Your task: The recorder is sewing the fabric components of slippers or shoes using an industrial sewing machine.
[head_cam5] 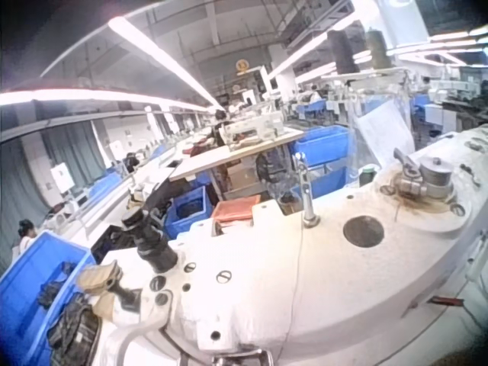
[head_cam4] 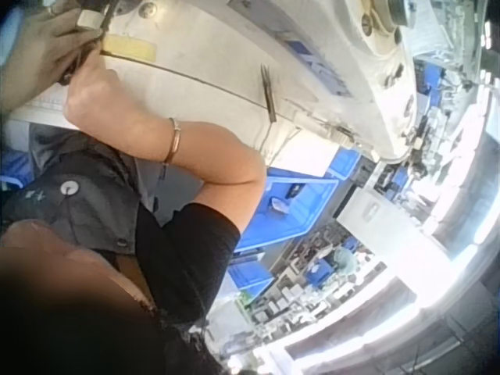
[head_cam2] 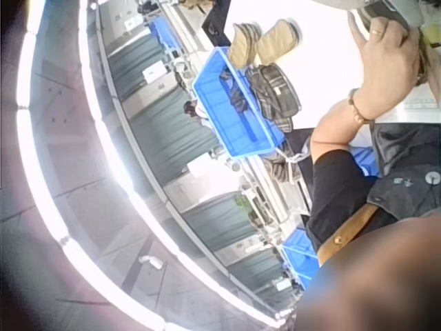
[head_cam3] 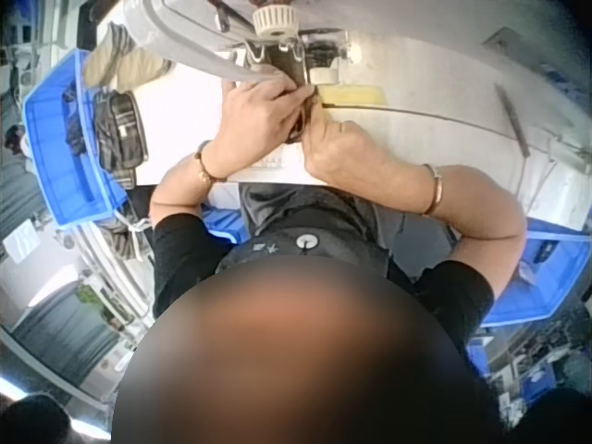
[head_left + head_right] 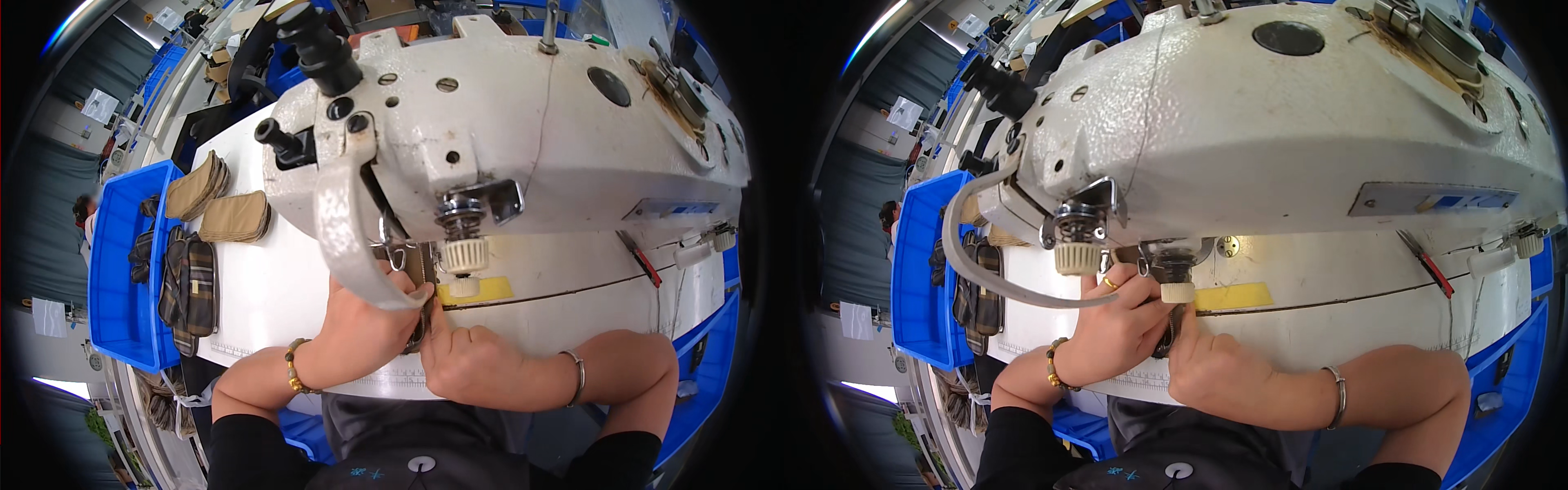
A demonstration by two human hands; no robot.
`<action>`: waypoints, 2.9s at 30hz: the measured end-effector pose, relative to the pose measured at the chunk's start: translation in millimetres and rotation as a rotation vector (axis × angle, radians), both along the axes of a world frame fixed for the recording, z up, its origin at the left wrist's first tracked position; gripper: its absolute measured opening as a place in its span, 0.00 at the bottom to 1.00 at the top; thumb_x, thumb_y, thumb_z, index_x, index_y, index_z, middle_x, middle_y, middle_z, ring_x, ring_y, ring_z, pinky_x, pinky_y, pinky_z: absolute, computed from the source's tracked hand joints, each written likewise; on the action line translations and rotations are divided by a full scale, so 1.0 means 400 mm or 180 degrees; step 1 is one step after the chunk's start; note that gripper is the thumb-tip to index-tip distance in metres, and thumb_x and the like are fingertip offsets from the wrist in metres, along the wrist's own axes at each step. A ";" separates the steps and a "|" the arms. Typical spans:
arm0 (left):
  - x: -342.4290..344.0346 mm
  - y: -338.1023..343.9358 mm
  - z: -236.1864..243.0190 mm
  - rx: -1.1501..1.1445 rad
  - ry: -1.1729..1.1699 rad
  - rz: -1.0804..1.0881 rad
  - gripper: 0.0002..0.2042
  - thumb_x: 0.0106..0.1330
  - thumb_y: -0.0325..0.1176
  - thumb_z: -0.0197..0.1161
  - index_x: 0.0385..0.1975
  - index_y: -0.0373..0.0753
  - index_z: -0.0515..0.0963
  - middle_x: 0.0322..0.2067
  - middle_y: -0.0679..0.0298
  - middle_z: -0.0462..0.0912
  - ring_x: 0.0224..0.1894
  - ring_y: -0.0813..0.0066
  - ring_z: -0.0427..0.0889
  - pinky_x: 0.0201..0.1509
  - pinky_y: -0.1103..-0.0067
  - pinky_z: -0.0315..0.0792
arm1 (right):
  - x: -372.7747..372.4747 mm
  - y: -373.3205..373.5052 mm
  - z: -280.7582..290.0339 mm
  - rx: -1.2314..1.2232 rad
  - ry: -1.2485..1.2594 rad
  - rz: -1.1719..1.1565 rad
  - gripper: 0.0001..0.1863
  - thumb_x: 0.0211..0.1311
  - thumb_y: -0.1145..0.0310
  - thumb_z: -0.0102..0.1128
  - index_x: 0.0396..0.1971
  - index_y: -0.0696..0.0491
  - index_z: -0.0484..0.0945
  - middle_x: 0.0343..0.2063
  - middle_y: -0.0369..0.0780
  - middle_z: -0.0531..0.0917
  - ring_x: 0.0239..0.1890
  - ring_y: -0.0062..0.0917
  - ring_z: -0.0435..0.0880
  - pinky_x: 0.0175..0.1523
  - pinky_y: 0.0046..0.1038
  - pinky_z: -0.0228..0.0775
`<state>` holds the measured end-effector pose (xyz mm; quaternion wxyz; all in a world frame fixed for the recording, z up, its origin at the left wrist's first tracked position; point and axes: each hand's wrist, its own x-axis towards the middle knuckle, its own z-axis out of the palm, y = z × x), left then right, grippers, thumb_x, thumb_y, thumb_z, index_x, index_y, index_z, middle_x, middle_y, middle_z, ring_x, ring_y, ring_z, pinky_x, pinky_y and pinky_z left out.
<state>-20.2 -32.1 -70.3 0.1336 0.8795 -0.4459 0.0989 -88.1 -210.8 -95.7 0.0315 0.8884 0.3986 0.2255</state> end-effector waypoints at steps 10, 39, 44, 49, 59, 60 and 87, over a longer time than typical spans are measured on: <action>0.017 -0.012 0.011 -0.0207 0.0235 -0.0127 0.03 0.56 0.28 0.67 0.27 0.40 0.80 0.23 0.67 0.72 0.28 0.65 0.73 0.28 0.68 0.63 | 0.003 -0.003 0.002 0.0116 0.0018 0.0086 0.16 0.40 0.68 0.57 0.25 0.65 0.83 0.34 0.63 0.84 0.17 0.17 0.72 0.16 0.17 0.57; -0.018 0.038 0.085 0.0816 -0.0270 0.0046 0.13 0.57 0.31 0.62 0.42 0.50 0.84 0.50 0.73 0.79 0.56 0.73 0.75 0.66 0.47 0.44 | 0.064 -0.018 -0.019 0.0501 0.0744 -0.0018 0.12 0.51 0.72 0.57 0.31 0.66 0.80 0.41 0.64 0.82 0.17 0.25 0.82 0.18 0.24 0.72; -0.013 0.037 0.067 0.0679 -0.0156 0.0053 0.12 0.57 0.30 0.62 0.40 0.49 0.85 0.50 0.73 0.79 0.57 0.72 0.74 0.65 0.45 0.45 | 0.060 -0.014 -0.023 0.0478 0.0745 0.0013 0.11 0.50 0.72 0.58 0.30 0.65 0.80 0.40 0.63 0.82 0.19 0.25 0.82 0.19 0.23 0.72; 0.024 0.043 0.036 0.0410 0.0224 -0.0208 0.09 0.55 0.30 0.63 0.35 0.47 0.86 0.47 0.72 0.81 0.56 0.71 0.75 0.62 0.45 0.49 | 0.052 -0.022 -0.008 0.0525 0.0093 0.0314 0.11 0.42 0.70 0.59 0.24 0.63 0.80 0.26 0.51 0.84 0.14 0.19 0.74 0.17 0.21 0.67; 0.069 0.021 0.003 -0.0290 0.0233 -0.0782 0.13 0.46 0.26 0.71 0.34 0.35 0.83 0.35 0.65 0.79 0.35 0.63 0.76 0.35 0.72 0.72 | 0.036 -0.016 -0.010 0.0597 0.0188 0.0487 0.12 0.46 0.69 0.58 0.27 0.64 0.82 0.33 0.56 0.85 0.16 0.19 0.79 0.19 0.19 0.68; 0.068 0.019 0.003 -0.0324 0.0275 -0.0783 0.12 0.46 0.25 0.71 0.33 0.34 0.83 0.35 0.64 0.79 0.35 0.63 0.76 0.34 0.72 0.73 | 0.035 -0.016 -0.009 0.0602 0.0196 0.0484 0.12 0.47 0.69 0.58 0.27 0.63 0.82 0.33 0.55 0.85 0.16 0.19 0.78 0.19 0.19 0.68; 0.145 0.040 0.039 -0.0395 0.1155 -0.0215 0.09 0.57 0.27 0.66 0.38 0.35 0.84 0.34 0.57 0.84 0.39 0.55 0.82 0.44 0.68 0.75 | 0.095 -0.034 -0.037 0.0782 0.0472 -0.0050 0.21 0.46 0.71 0.59 0.43 0.64 0.80 0.17 0.36 0.82 0.09 0.21 0.73 0.16 0.26 0.65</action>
